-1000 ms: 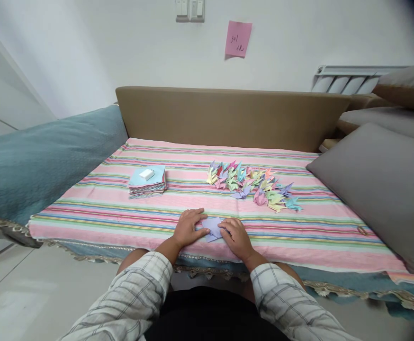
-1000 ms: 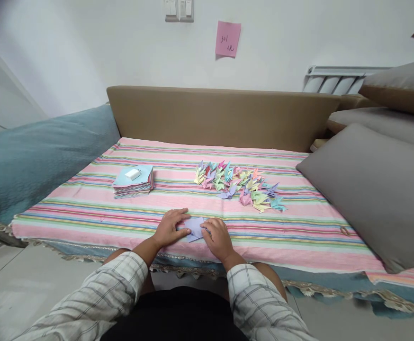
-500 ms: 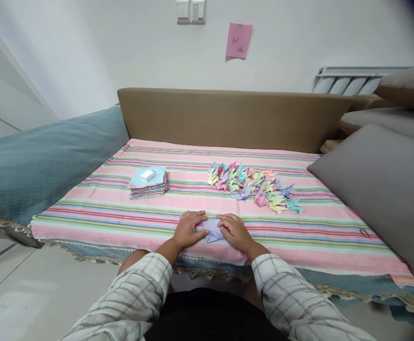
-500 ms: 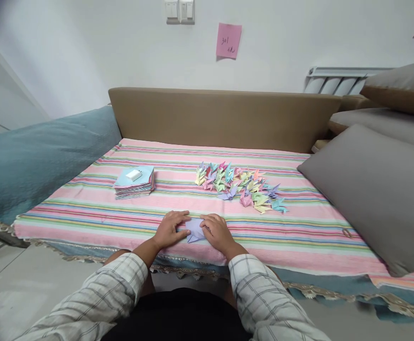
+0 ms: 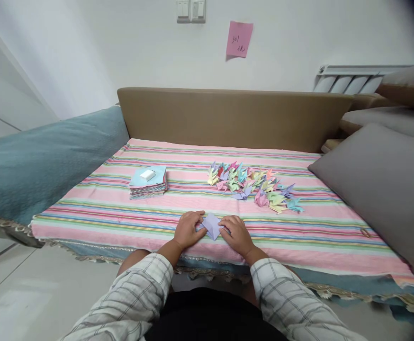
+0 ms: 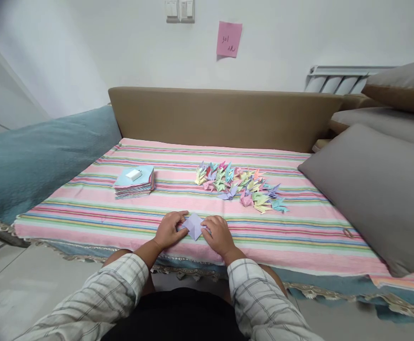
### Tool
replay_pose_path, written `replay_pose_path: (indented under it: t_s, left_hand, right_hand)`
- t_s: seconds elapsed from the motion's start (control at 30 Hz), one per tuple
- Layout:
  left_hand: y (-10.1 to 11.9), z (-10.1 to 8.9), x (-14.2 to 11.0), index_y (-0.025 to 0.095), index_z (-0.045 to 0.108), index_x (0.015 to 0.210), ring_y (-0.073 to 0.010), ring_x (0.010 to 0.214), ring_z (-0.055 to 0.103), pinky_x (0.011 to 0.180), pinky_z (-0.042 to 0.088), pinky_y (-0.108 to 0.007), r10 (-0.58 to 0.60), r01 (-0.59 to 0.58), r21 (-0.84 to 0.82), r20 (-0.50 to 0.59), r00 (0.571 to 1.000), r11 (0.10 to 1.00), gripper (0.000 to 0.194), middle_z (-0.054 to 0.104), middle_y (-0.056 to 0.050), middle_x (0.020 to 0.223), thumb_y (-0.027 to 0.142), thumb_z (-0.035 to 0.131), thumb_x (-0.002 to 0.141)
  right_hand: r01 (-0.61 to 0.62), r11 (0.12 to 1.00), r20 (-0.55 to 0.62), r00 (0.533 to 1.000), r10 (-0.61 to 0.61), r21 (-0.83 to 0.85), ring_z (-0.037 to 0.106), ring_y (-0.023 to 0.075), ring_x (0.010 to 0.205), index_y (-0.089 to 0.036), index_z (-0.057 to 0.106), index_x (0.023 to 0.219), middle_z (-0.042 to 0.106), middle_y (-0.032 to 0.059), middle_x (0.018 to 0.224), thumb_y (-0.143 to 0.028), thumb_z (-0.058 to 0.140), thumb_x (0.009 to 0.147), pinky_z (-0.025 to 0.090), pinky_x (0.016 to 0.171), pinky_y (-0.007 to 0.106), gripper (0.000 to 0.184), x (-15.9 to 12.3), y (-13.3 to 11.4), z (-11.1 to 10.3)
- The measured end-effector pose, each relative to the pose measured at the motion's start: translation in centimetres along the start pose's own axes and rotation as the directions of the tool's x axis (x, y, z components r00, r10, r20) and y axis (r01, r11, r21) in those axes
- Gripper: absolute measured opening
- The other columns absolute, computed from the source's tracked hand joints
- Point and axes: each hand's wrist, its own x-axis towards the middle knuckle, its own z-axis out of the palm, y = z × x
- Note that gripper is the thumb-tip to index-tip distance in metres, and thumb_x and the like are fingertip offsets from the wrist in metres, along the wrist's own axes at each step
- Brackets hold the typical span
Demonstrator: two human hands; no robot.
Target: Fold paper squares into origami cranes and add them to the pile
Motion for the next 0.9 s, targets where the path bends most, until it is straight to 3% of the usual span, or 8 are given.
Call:
replay_pose_path:
  t_s: [0.13, 0.53, 0.7, 0.9]
  left_hand:
    - [0.0, 0.0, 0.0, 0.021, 0.06, 0.082, -0.0222, 0.106, 0.056, 0.092, 0.038, -0.038, 0.008, -0.009, 0.047, 0.024, 1.0, 0.999, 0.011, 0.062, -0.004, 0.12, 0.027, 0.06, 0.072]
    - [0.7, -0.6, 0.5, 0.028, 0.071, 0.094, -0.0256, 0.116, 0.05, 0.098, 0.036, -0.042, 0.024, -0.054, 0.167, 0.174, 0.984, 0.985, 0.023, 0.05, -0.001, 0.135, 0.039, 0.058, 0.078]
    - [1.3, -0.5, 1.0, 0.029, 0.071, 0.094, -0.0266, 0.118, 0.048, 0.098, 0.035, -0.043, -0.037, 0.001, 0.188, 0.191, 0.981, 0.982, 0.024, 0.048, -0.002, 0.137, 0.038, 0.061, 0.075]
    - [2.8, -0.1, 1.5, 0.033, 0.071, 0.092, -0.027, 0.121, 0.045, 0.102, 0.03, -0.048, -0.175, 0.146, 0.175, 0.166, 0.97, 0.974, 0.022, 0.048, -0.001, 0.137, 0.039, 0.065, 0.071]
  right_hand:
    - [0.002, 1.0, -0.009, 1.0, -0.002, -0.01, 0.051, 0.0219, 0.095, -0.021, 0.062, 0.1, 0.062, 0.0061, 0.1, -0.033, 0.055, 0.083, 0.038, 0.084, 0.036, 0.021, -0.1, 0.0, 0.1]
    - [-0.022, 0.999, 0.006, 1.0, 0.022, -0.033, 0.049, 0.0229, 0.099, -0.022, 0.063, 0.104, 0.06, 0.007, 0.103, -0.031, 0.059, 0.081, 0.037, 0.087, 0.038, 0.025, 0.0, -0.1, 0.1]
    - [-0.031, 0.999, 0.013, 0.999, 0.031, -0.023, 0.049, 0.0225, 0.098, -0.022, 0.064, 0.104, 0.06, 0.0066, 0.103, -0.033, 0.059, 0.081, 0.037, 0.087, 0.037, 0.026, 0.1, -0.1, -0.1]
    - [-0.036, 0.999, 0.015, 0.999, 0.036, -0.022, 0.05, 0.0222, 0.099, -0.023, 0.064, 0.104, 0.06, 0.0065, 0.102, -0.033, 0.058, 0.082, 0.038, 0.086, 0.037, 0.025, 0.1, -0.2, -0.1]
